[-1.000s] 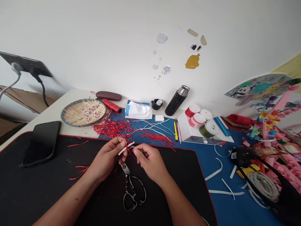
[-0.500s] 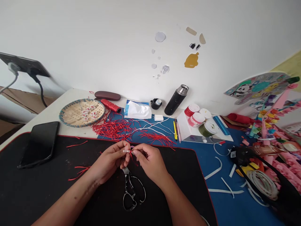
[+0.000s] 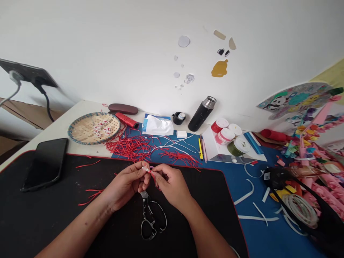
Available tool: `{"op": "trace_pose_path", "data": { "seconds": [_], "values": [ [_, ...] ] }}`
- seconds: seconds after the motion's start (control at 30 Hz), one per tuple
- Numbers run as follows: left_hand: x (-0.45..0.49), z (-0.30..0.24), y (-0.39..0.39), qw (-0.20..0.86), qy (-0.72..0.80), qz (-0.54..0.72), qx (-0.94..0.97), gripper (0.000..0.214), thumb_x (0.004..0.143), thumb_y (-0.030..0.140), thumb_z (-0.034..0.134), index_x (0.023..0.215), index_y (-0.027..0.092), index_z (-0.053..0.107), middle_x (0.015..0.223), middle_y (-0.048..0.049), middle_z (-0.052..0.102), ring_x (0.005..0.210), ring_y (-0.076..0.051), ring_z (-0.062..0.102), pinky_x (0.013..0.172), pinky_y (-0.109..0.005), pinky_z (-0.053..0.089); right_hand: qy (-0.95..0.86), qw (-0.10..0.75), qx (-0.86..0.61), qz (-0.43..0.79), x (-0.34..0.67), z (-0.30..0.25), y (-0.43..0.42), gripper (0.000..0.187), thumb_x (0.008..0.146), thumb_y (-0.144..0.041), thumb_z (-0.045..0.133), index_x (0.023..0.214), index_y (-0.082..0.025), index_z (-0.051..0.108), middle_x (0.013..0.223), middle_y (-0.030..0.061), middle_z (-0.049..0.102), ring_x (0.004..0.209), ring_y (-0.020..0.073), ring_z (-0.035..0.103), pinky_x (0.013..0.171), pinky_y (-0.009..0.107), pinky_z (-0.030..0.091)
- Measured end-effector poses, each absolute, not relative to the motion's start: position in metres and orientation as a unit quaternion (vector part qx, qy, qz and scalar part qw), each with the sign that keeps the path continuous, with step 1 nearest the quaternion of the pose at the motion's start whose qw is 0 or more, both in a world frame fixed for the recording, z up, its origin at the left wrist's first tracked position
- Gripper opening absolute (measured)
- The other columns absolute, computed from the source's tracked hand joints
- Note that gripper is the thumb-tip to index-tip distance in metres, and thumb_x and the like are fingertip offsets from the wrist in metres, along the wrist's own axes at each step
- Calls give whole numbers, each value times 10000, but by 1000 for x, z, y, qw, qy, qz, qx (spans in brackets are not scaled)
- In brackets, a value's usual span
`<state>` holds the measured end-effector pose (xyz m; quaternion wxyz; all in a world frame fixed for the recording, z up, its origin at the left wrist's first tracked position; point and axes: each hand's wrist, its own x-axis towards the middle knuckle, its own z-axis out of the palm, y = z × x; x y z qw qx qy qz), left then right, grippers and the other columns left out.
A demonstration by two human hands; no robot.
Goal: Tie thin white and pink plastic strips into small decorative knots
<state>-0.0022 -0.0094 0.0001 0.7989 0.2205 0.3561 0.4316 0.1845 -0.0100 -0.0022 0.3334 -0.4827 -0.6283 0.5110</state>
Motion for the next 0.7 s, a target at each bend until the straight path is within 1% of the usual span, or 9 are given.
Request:
{"op": "trace_pose_path", "data": {
  "seconds": [0.17,0.23,0.3,0.33,0.4,0.47,0.57,0.63,0.7],
  "values": [
    [-3,-1,-8,768,383,456,236,297,763,376,949,853,169,756,648,-5,666,517,-107,552,450,-174,416,-586,347,-462,569,184,1,-10,212,1015,-379,635,984,-195,736,681,-23,630,594,128,572,570,239,443],
    [-4,-1,-8,743,398,472,257,337,750,387,958,957,183,788,709,-11,679,561,-119,564,460,-181,421,-568,354,-458,585,184,1,-10,222,1007,-393,648,965,-190,727,665,-31,612,571,122,554,556,237,434],
    [-5,-2,-8,705,416,489,300,412,748,395,959,1081,209,802,799,-17,697,639,-138,589,505,-196,454,-557,360,-457,593,184,1,-10,228,997,-404,661,956,-188,718,648,-40,594,552,117,538,546,236,425],
    [-5,-2,-9,685,427,491,327,422,755,404,954,1107,222,806,846,-22,708,681,-148,602,540,-207,475,-553,361,-458,596,184,1,-10,230,992,-408,664,955,-187,716,640,-43,587,544,115,533,541,236,421],
    [-5,-2,-10,650,451,480,378,367,774,433,935,1062,235,823,938,-41,740,756,-171,627,611,-234,503,-550,360,-459,597,184,0,-10,233,988,-411,666,958,-185,717,629,-48,576,535,113,527,535,236,415],
    [-5,-2,-11,623,471,464,417,299,794,471,907,958,234,830,987,-55,764,806,-198,645,666,-265,519,-552,359,-461,595,183,-1,-10,235,988,-410,662,965,-183,721,625,-49,573,534,114,526,532,236,413],
    [-5,1,-11,584,487,454,464,278,829,501,857,849,228,805,888,-43,754,781,-208,636,685,-287,518,-561,357,-464,585,183,-2,-10,226,990,-399,659,968,-183,721,636,-45,581,546,114,532,537,235,413],
    [-5,2,-10,561,500,444,488,294,854,512,820,811,223,781,795,-20,719,723,-191,608,660,-278,499,-569,353,-468,577,183,-4,-10,221,995,-393,656,973,-184,721,645,-41,590,559,117,538,546,236,414],
    [-5,3,-10,543,514,432,505,327,868,532,789,792,215,761,753,-6,693,678,-176,580,627,-266,478,-574,346,-470,574,183,-7,-10,223,1006,-394,648,998,-186,726,656,-37,603,574,122,549,559,239,418]
  ]
}}
